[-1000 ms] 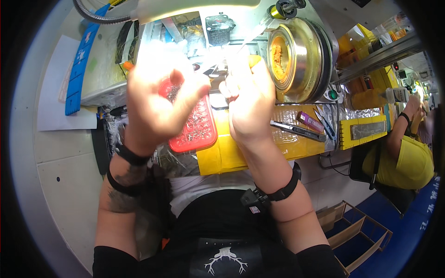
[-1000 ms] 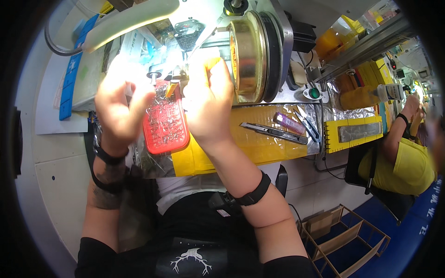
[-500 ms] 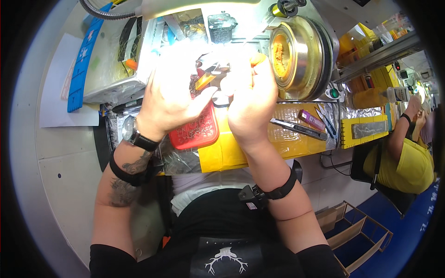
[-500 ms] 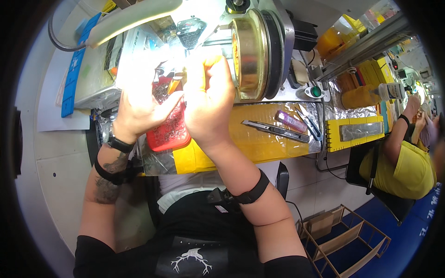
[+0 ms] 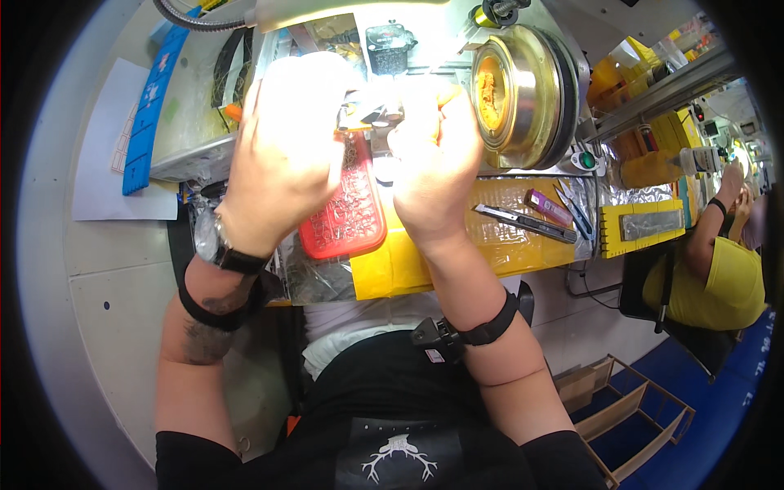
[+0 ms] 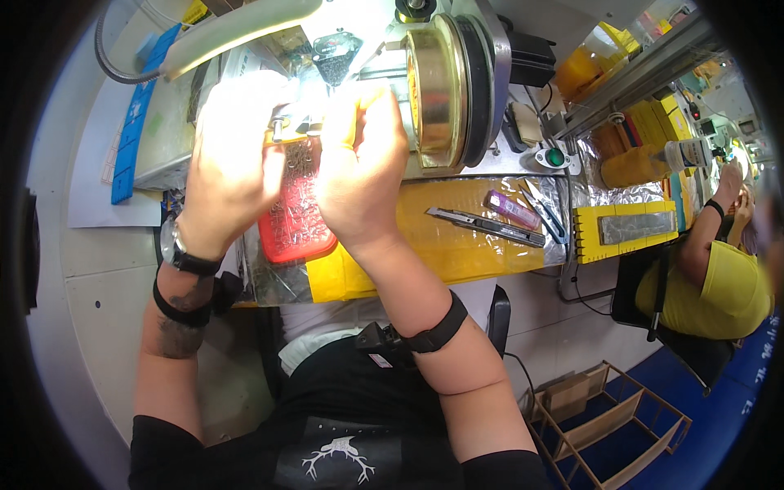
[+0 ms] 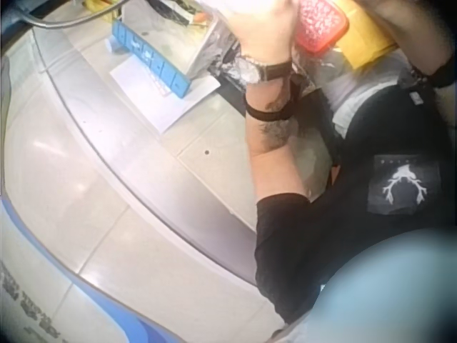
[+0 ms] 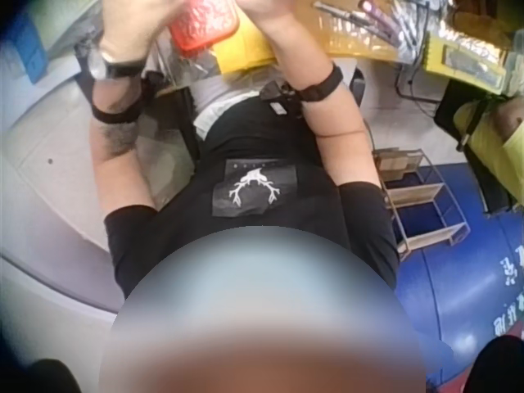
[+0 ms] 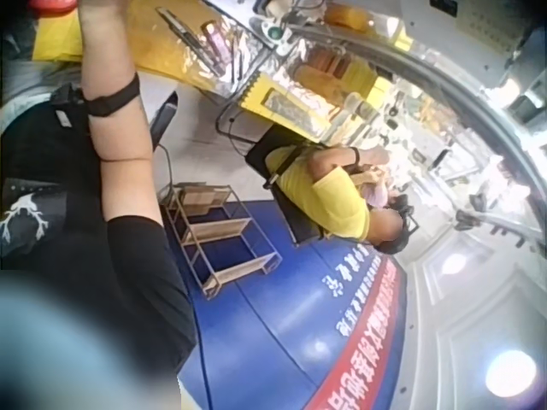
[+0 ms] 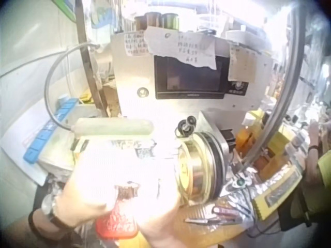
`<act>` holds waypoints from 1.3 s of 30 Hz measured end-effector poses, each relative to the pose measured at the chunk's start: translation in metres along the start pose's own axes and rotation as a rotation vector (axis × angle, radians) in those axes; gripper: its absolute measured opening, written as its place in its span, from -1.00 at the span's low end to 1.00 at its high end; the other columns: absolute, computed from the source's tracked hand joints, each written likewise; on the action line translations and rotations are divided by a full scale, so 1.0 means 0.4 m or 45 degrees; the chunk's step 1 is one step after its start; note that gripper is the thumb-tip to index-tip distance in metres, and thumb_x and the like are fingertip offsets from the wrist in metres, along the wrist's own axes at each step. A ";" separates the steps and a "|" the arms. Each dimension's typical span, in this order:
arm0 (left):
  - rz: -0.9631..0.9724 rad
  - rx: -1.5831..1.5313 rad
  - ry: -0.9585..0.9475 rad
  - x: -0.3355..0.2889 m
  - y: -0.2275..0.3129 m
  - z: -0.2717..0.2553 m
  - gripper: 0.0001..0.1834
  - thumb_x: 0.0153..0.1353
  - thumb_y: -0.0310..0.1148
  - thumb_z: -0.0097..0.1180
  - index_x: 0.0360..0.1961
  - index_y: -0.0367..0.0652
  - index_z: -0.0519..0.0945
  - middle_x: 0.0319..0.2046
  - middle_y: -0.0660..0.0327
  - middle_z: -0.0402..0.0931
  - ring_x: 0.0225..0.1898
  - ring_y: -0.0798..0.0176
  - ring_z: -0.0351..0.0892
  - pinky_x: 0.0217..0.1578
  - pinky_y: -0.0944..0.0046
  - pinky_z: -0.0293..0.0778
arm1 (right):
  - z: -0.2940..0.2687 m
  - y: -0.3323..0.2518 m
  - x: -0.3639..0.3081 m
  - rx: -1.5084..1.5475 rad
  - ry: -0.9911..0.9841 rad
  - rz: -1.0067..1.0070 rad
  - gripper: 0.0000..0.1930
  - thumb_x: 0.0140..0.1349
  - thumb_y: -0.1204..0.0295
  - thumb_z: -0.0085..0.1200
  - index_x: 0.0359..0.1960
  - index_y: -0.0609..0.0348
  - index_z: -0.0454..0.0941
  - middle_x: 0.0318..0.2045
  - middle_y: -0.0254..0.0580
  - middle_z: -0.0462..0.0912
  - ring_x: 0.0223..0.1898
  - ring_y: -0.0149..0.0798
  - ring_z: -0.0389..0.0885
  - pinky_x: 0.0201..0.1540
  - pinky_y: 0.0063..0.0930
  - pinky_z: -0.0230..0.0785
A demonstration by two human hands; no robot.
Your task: The worker is assembling small components, applying adhesive, and using precision tools at a fabrication workstation.
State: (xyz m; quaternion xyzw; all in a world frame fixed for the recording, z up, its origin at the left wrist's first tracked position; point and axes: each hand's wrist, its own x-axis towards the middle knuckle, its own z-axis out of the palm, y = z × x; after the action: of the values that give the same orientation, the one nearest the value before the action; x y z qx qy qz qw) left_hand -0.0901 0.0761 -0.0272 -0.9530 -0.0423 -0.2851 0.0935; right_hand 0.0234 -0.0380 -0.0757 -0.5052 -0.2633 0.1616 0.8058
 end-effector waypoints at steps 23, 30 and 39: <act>-0.225 -0.403 -0.101 -0.012 0.072 -0.050 -0.32 0.03 -0.39 0.38 0.24 -0.31 0.55 0.10 -0.12 0.59 0.18 -0.21 0.55 0.28 -0.07 0.40 | -0.011 0.015 0.007 -0.235 -0.005 -0.191 -0.95 0.43 0.59 0.00 -0.20 0.33 0.46 -0.41 -0.08 0.58 -0.38 -0.23 0.53 -0.26 -0.32 0.43; -0.271 -0.482 0.056 -0.025 0.091 0.005 -0.21 0.05 -0.49 0.38 0.35 -0.37 0.41 0.18 -0.12 0.55 0.27 -0.14 0.53 0.30 -0.01 0.44 | -0.009 0.015 0.015 -0.363 0.008 -0.389 -0.94 0.44 0.57 0.00 -0.22 0.32 0.45 -0.44 -0.08 0.55 -0.40 -0.19 0.53 -0.28 -0.31 0.42; -0.345 -0.830 0.029 -0.093 0.082 0.097 -0.14 0.14 -0.58 0.39 0.44 -0.47 0.25 0.38 -0.18 0.30 0.33 0.01 0.46 0.26 0.07 0.54 | -0.014 0.034 0.009 -0.313 -0.037 -0.353 -0.93 0.40 0.56 0.02 -0.23 0.33 0.48 -0.39 -0.06 0.55 -0.38 -0.18 0.53 -0.27 -0.28 0.42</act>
State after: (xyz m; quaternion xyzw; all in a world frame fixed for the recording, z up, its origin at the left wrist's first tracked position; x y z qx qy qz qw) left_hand -0.0962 0.0507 -0.0845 -0.9153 -0.0740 -0.3041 -0.2537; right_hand 0.0296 -0.0343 -0.0891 -0.5563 -0.3598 0.0229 0.7486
